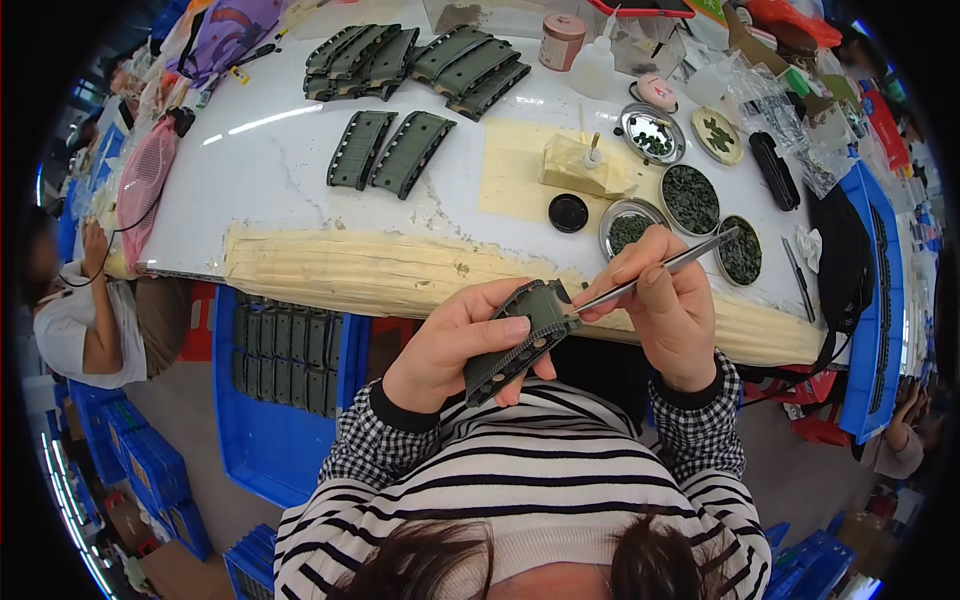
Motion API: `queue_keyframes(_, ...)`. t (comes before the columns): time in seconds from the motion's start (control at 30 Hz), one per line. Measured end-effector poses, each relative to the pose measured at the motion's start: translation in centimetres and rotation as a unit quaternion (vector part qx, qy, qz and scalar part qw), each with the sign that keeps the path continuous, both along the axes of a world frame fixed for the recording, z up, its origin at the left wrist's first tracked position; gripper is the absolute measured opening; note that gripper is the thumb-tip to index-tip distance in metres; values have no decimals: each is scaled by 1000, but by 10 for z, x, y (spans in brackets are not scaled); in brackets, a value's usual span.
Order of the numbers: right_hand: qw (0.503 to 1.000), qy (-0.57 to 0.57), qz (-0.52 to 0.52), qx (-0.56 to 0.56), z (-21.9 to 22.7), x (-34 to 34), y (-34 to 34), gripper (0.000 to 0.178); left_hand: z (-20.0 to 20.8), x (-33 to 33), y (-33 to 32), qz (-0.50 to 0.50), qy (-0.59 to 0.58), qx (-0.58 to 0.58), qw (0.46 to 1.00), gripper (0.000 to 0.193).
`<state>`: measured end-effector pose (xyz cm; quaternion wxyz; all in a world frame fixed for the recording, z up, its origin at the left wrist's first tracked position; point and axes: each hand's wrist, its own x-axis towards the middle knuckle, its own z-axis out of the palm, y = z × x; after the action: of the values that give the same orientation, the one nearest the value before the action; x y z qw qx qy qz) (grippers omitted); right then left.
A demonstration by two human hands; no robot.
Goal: Assembling small green toy tank models by attaching components using tweezers.
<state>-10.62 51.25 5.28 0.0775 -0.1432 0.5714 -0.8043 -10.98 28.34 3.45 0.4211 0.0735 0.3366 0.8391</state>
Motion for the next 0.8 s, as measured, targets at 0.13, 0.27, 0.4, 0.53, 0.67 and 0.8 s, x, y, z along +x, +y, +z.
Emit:
queue_keyframes(0.13,1000,5,8,4,-1,-1,1,28,0,0,0,2,-3,-5,1000,43)
queue_keyframes(0.27,1000,2,8,2,-1,0,0,28,-2,0,-1,-1,1,-4,1000,42)
queue_keyframes(0.4,1000,-6,7,4,-1,-1,-1,28,-2,-1,-1,-1,1,-2,1000,42)
queue_keyframes(0.53,1000,-19,13,3,-2,-2,-1,29,-3,-1,0,4,-2,-4,1000,42)
queue_keyframes(0.67,999,-31,13,-1,-3,-2,-2,29,-3,-1,-1,7,-3,-11,1000,42)
queue_keyframes(0.8,999,-34,14,-3,-3,-3,-2,29,-2,-2,-1,9,-4,-18,1000,43)
